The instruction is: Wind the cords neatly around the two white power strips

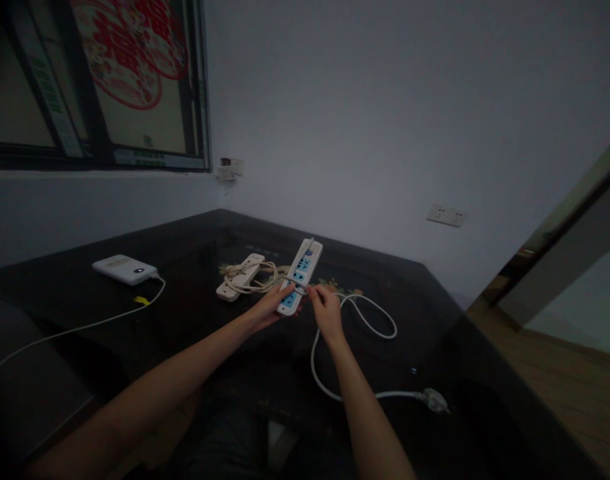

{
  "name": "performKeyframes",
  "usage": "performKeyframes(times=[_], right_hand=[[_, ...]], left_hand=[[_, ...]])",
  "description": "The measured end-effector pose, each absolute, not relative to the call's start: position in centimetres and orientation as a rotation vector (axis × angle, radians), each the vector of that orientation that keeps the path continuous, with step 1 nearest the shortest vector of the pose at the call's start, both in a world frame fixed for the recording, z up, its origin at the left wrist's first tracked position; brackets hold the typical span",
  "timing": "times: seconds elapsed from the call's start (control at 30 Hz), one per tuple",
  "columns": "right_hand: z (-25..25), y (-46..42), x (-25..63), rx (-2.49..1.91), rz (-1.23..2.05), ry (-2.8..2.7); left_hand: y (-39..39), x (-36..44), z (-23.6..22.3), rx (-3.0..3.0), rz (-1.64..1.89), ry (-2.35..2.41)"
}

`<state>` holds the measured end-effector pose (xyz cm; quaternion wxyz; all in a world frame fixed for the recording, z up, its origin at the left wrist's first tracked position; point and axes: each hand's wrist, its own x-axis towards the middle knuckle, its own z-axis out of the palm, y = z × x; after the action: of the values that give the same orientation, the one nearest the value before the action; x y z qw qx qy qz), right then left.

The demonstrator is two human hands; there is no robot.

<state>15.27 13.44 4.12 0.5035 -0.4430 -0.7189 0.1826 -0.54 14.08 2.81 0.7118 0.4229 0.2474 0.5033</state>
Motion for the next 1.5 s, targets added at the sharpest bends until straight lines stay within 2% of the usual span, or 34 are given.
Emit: performKeyframes(times=[0.2, 0.6, 0.83, 1.03, 1.3, 1.5], right_hand=[[3.7, 13.4, 14.9, -1.082, 0.384, -1.788], [3.1, 13.0, 14.8, -1.282, 0.053, -1.992], [3.8, 13.5, 15.5, -1.094, 0.349, -2.007], [4.8, 14.5, 19.1, -1.092, 0.616, -2.069], [7.5, 14.5, 22.0, -1.041, 0.834, -2.318], [10.4, 16.5, 22.1, -1.141, 0.72, -2.36]], left_hand=[[14.4, -0.5, 2.6, 0.889, 1.128, 0.559], [14.8, -0.5, 1.9, 0.866, 1.12, 0.68], [14.2, -0.8, 2.8, 0.86, 1.157, 0.673], [14.0, -2.0, 4.2, 0.831, 1.166, 0.462], [12.4, -1.7, 4.2, 1.193, 0.864, 0.35], [11.6, -2.1, 4.7, 1.545, 0.598, 0.44]])
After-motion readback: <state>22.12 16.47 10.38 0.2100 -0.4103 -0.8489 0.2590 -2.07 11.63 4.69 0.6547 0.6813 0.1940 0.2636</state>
